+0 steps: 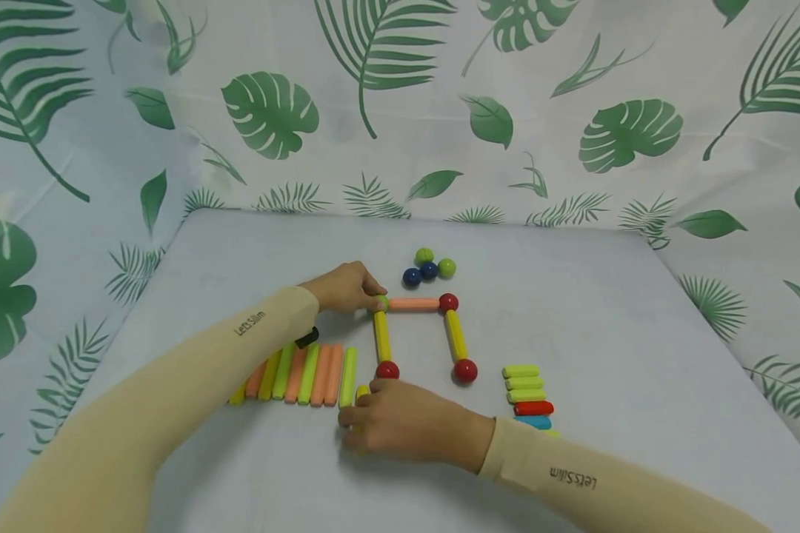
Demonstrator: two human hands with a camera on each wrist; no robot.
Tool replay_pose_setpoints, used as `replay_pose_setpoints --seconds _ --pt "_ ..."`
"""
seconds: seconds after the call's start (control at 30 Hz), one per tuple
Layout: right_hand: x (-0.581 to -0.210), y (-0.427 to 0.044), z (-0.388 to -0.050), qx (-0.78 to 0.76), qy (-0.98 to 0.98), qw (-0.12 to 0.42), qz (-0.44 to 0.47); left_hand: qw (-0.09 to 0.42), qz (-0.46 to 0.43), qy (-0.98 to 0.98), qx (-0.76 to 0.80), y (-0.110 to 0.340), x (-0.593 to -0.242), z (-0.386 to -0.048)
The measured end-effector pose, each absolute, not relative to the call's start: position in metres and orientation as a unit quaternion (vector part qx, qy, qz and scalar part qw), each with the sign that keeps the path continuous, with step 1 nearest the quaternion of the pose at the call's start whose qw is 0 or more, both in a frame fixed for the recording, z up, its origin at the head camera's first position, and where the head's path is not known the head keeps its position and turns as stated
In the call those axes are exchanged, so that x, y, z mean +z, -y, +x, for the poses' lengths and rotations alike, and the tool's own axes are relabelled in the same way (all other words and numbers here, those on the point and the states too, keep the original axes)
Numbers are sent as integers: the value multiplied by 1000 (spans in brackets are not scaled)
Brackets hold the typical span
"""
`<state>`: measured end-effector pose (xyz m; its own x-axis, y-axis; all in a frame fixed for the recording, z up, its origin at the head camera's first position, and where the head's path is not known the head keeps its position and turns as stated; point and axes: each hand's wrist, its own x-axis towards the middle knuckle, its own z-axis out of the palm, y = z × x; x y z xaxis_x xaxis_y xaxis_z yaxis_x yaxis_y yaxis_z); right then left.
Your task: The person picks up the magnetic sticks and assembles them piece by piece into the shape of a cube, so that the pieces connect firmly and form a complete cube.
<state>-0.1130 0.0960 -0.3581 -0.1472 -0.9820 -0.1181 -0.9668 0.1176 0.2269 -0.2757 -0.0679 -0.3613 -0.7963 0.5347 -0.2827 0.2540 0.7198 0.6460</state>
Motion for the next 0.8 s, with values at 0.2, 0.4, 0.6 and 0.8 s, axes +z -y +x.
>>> replay_pose_setpoints --seconds 0.2,0.4,0.6,0.8 --pt "-349 -97 -91 0 752 -75 655 233 222 -898 300 67 -361 -277" --pt "-343 -119 -116 62 829 -172 528 233 220 -898 300 67 -360 -275" --pt "-342 -150 -156 82 885 -145 434 235 216 -901 294 66 -361 -277" --pt "-344 -162 -172 75 905 -131 399 238 213 -900 296 66 -360 -278"
